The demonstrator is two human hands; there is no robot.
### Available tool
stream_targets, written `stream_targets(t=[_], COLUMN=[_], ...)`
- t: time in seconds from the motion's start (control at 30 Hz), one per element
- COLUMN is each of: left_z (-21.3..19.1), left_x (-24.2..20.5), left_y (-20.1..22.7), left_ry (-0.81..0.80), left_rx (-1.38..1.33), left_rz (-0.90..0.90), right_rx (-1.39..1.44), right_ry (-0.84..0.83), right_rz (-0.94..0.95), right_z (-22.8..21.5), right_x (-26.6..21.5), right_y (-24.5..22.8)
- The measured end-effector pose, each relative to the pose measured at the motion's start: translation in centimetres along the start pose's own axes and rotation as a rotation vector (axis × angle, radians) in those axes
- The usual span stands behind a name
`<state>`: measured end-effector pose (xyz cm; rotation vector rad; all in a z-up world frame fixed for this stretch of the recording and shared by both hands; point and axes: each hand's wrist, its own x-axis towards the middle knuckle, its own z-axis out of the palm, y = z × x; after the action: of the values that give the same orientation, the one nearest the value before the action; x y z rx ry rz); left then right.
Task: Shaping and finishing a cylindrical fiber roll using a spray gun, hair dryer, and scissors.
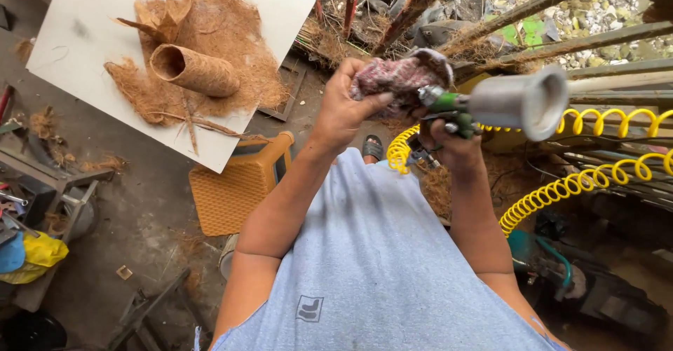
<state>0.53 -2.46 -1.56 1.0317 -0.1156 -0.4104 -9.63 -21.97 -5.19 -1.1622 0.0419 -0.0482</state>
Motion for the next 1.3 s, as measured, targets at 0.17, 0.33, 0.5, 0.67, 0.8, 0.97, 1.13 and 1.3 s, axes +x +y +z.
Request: stream_targets(t=[0.17, 0.33, 0.5, 0.67, 0.8, 0.97, 1.13, 1.3], left_z=[-1.1, 2.2, 4.5, 5.6, 5.7, 6.4, 7.3, 7.6], left_x=[-1.1, -2.3, -2.8, -3.0, -1.5, -1.0, -1.3, -2.1], left_y=[0.6, 3.0, 4.4, 3.0, 1.7, 0.5, -0.1, 0.1], left_ry=[0.065, -0.021, -0.087, -0.148, -0.100, -0.116, -0.182, -0.261], left_rx=[-0.075, 0.043, 0.351, 0.745, 0.803, 0.680, 0.691, 0.570], left_rz=[0.060, 0.144, 0.296, 0.482, 0.650, 0.750, 0.849, 0.823], right_rx=[0.184, 0.279, 0.294, 0.304, 0.255, 0.304, 0.179, 0.257], right_ry=[-0.130, -0.290, -0.385, -0.537, -0.448, -0.126, -0.138, -0.280], right_rz=[-0.021, -0.002, -0.005, 0.081, 0.030, -0.118, -0.110, -0.053], right_z=[-4.1, -5.8, -4.2, -1.1, -1.0, -4.4, -4.4, -5.6], right_x=[-0.4, -0.7, -0.3, 0.2, -0.4, -3.2, -2.3, -3.0], right_y=[1.2, 0.8, -0.9, -3.7, -3.0, 0.9, -1.7, -2.7])
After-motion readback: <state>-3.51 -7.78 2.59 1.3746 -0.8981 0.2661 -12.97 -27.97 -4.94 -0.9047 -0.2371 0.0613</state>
